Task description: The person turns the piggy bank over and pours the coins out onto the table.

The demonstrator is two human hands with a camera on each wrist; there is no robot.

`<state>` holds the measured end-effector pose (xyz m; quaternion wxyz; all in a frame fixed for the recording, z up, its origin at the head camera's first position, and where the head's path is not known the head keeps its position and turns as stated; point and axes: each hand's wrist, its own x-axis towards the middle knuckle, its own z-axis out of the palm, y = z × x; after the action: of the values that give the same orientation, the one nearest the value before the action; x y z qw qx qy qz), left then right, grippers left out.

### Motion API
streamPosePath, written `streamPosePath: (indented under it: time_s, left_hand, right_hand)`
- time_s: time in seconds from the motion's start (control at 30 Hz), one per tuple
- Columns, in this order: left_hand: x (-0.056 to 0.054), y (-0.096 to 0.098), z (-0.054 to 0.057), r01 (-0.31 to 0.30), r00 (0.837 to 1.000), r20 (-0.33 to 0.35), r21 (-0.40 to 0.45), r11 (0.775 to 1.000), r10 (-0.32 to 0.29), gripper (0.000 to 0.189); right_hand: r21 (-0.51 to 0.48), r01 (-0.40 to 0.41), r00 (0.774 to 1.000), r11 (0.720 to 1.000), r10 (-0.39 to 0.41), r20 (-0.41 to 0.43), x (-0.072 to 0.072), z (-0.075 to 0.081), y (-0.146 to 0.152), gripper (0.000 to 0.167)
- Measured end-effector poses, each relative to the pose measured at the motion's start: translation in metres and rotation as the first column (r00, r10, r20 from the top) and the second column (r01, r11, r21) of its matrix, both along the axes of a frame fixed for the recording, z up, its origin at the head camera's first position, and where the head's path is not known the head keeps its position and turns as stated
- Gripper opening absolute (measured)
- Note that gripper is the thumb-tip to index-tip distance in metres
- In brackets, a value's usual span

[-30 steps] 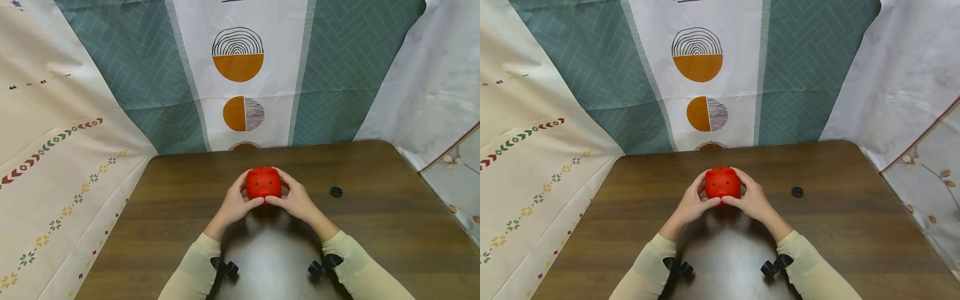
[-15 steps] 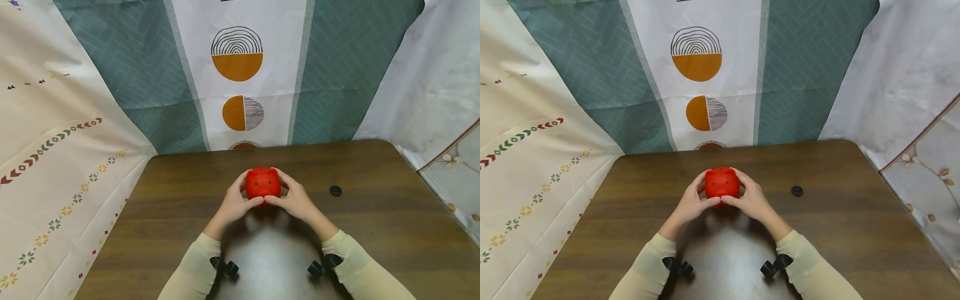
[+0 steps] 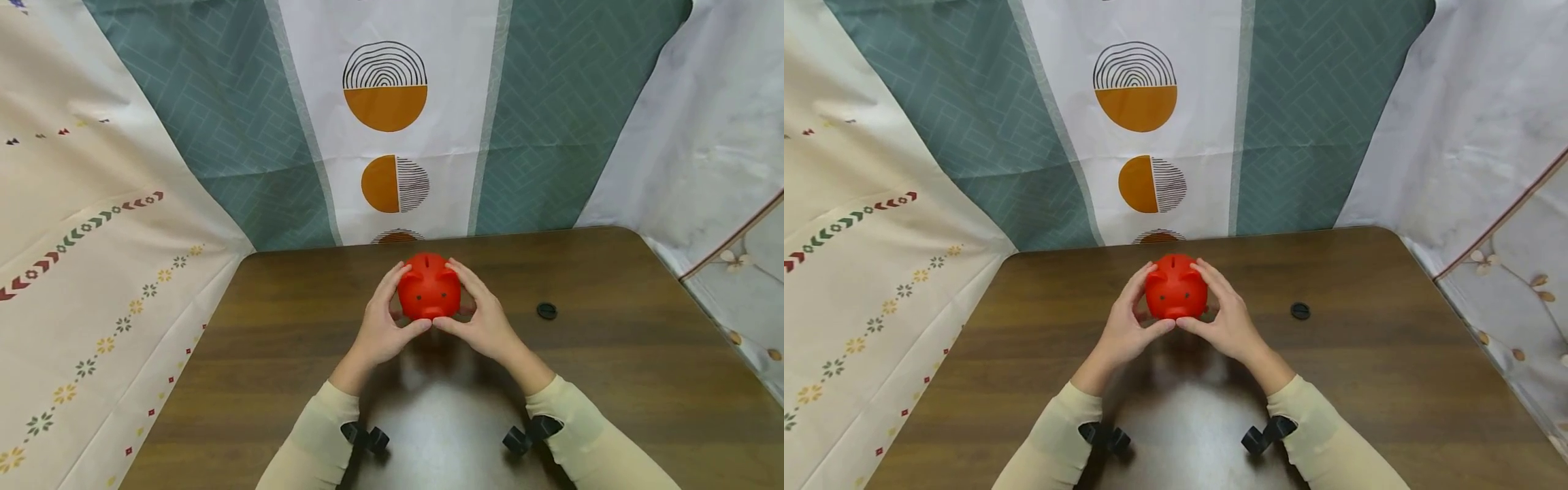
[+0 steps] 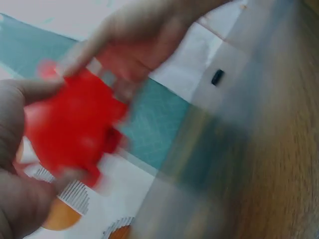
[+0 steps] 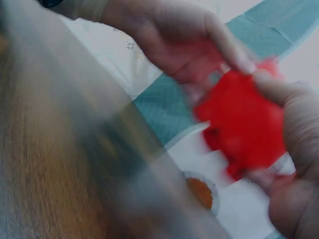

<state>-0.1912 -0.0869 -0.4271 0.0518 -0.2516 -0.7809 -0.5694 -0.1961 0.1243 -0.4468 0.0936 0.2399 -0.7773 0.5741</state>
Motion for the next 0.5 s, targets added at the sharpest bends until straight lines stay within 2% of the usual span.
streamPosePath:
  time_s: [0.13,0.23,0.4,0.47,0.5]
  left_hand:
    - [0.005,0.0,0.007,0.021,0.989,0.147,-0.026,0.999,-0.017,0.077]
    - [0.01,0.0,0.015,0.029,0.983,0.184,-0.051,0.998,-0.019,0.076]
    - [0.011,-0.001,0.017,0.022,0.987,0.159,-0.057,0.998,-0.012,0.075]
    - [0.011,0.0,0.016,0.023,0.995,0.099,-0.044,0.999,-0.019,0.076]
    - [0.012,0.001,0.018,0.028,0.999,0.045,-0.029,0.999,-0.027,0.077]
  right_hand:
    - [-0.007,-0.026,0.987,1.0,0.027,0.161,-0.002,-0.007,0.001,0.08]
    - [0.002,-0.025,0.983,1.0,0.024,0.18,-0.003,-0.009,0.001,0.08]
    - [0.012,-0.025,0.985,1.0,0.022,0.169,-0.003,-0.007,0.0,0.08]
    - [0.029,-0.013,0.995,0.999,0.01,0.095,-0.002,-0.006,0.001,0.082]
    - [0.02,-0.014,0.999,1.0,0.013,0.036,-0.001,-0.004,0.001,0.082]
